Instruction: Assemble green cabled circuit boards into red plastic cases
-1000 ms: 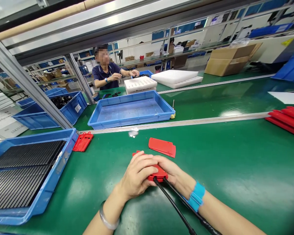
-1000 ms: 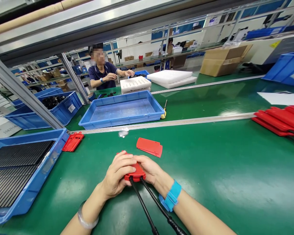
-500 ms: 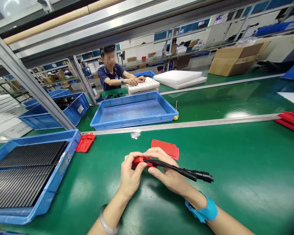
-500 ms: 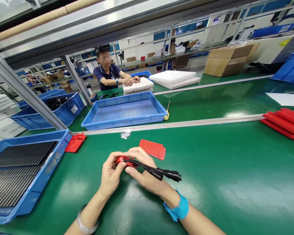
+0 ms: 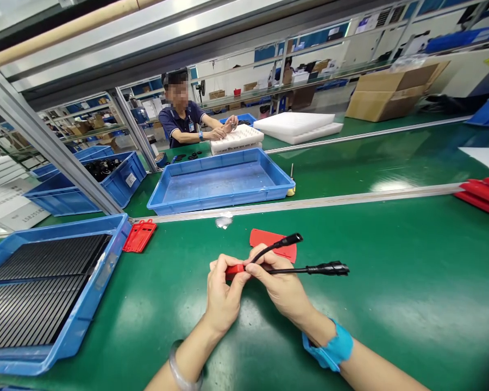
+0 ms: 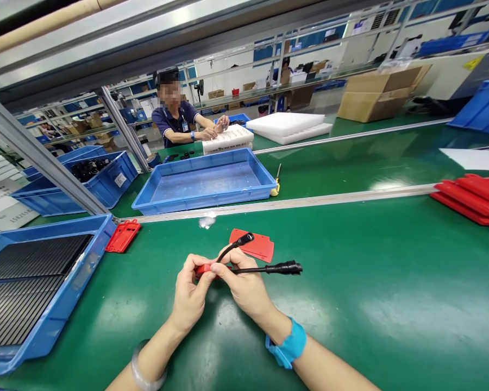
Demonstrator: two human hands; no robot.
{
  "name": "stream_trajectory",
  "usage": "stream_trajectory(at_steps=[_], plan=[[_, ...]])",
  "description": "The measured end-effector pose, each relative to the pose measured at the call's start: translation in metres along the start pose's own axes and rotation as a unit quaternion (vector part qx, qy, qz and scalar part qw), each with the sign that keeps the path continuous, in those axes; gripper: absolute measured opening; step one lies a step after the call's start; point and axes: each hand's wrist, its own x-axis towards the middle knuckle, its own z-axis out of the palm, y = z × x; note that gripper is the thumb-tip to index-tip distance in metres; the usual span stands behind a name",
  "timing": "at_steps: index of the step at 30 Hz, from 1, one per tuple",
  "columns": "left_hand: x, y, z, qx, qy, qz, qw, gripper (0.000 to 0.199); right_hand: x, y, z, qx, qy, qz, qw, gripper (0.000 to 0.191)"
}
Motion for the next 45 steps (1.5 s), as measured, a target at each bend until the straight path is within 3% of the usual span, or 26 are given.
stream_trajectory(at_steps=[3,7,10,13,22,24,26,28,30,33,35,37,40,42,44,45], plan=[[0.002,0.003,-0.005,-0.039,0.015,-0.001,0.999,0.018,0.003,-0.002,-0.003,-0.021,-0.023,-0.01,0.999,0.013],[0.006,0.006,-0.011,-0.141,0.027,-0.011,0.99,0.018,0.001,-0.003,-0.008,-0.121,-0.077,-0.035,0.989,0.028],[0.007,0.006,-0.012,-0.163,0.019,-0.011,0.986,0.018,-0.004,0.001,-0.008,-0.191,-0.032,-0.078,0.978,0.015],[0.006,0.006,-0.011,-0.17,-0.004,-0.019,0.985,0.017,-0.008,0.002,-0.007,-0.197,0.01,-0.07,0.978,0.013],[0.009,0.006,-0.015,-0.124,-0.053,-0.011,0.991,0.02,-0.008,-0.005,-0.009,-0.189,0.015,-0.101,0.977,0.009],[0.009,0.005,-0.019,-0.058,-0.029,0.053,0.996,0.015,-0.004,-0.01,-0.013,-0.179,-0.047,-0.094,0.978,0.008],[0.008,0.003,-0.024,0.029,0.004,0.168,0.985,0.01,0.003,-0.017,-0.019,-0.12,-0.114,-0.049,0.985,0.012],[0.008,0.001,-0.028,0.112,0.039,0.296,0.948,0.021,0.009,-0.022,-0.023,-0.022,-0.156,0.055,0.986,0.025],[0.008,-0.002,-0.031,0.184,0.047,0.399,0.897,0.034,0.014,-0.023,-0.026,0.074,-0.201,0.173,0.962,0.034],[0.013,-0.004,-0.032,0.268,-0.005,0.464,0.844,0.039,0.015,-0.019,-0.025,0.129,-0.251,0.234,0.931,0.04],[0.018,-0.002,-0.034,0.295,-0.026,0.448,0.844,0.038,0.013,-0.015,-0.023,0.106,-0.239,0.209,0.942,0.035],[0.021,0.0,-0.036,0.308,-0.029,0.389,0.868,0.044,0.012,-0.012,-0.022,0.07,-0.229,0.19,0.952,0.037],[0.023,0.0,-0.039,0.267,-0.07,0.265,0.924,0.09,0.013,-0.011,-0.023,-0.004,-0.226,0.183,0.957,0.041],[0.023,-0.003,-0.041,0.163,-0.088,0.191,0.964,0.108,0.014,-0.012,-0.025,-0.055,-0.222,0.178,0.957,0.043],[0.025,-0.008,-0.042,-0.003,-0.062,0.104,0.993,0.107,0.015,-0.012,-0.027,-0.097,-0.23,0.161,0.955,0.041],[0.027,-0.01,-0.043,-0.09,-0.049,0.05,0.994,0.101,0.015,-0.011,-0.028,-0.116,-0.24,0.149,0.952,0.04]])
